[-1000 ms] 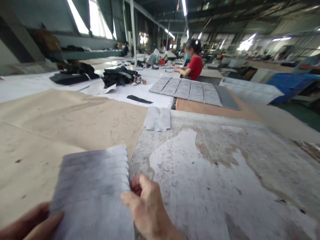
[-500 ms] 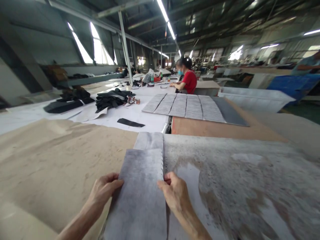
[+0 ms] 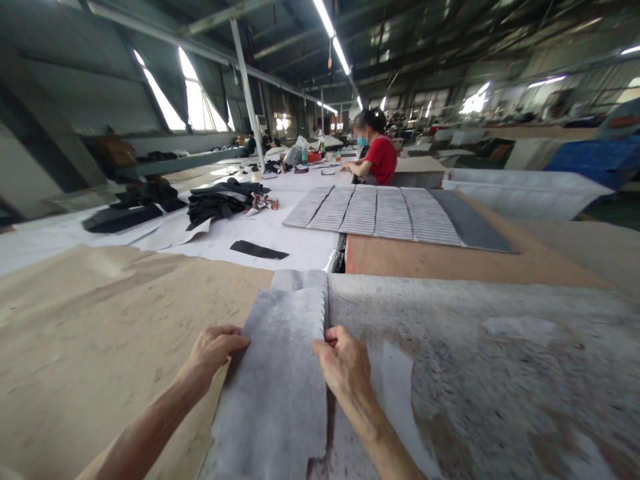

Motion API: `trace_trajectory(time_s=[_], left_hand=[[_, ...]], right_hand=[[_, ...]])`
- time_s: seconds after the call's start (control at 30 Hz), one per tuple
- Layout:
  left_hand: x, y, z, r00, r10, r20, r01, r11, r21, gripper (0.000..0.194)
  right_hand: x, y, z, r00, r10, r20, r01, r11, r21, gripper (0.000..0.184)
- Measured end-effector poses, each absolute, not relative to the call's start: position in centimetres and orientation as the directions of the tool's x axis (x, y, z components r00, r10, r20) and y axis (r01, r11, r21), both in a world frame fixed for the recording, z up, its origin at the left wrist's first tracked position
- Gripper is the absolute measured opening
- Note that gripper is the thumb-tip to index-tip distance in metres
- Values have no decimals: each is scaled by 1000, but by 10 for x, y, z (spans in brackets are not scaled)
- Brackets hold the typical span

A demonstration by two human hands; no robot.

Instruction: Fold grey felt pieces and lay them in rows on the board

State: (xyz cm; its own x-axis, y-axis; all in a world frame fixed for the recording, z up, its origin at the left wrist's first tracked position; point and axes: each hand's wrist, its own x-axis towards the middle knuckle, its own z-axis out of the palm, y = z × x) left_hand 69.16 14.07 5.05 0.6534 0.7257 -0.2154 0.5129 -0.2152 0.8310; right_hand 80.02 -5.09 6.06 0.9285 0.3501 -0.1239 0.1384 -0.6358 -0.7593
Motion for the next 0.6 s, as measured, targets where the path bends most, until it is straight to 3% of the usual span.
trace_trajectory(time_s=[0.27,0.6], left_hand=[[701,150,20,631,719,-290,643,-277,714,26],[702,147,21,617,727,-300,695,-325,642,26]], right_hand=[[808,-47,53,945,260,-200,98,-806,-584,11],[812,-51,49,924,313,-220,126,-791,-598,10]])
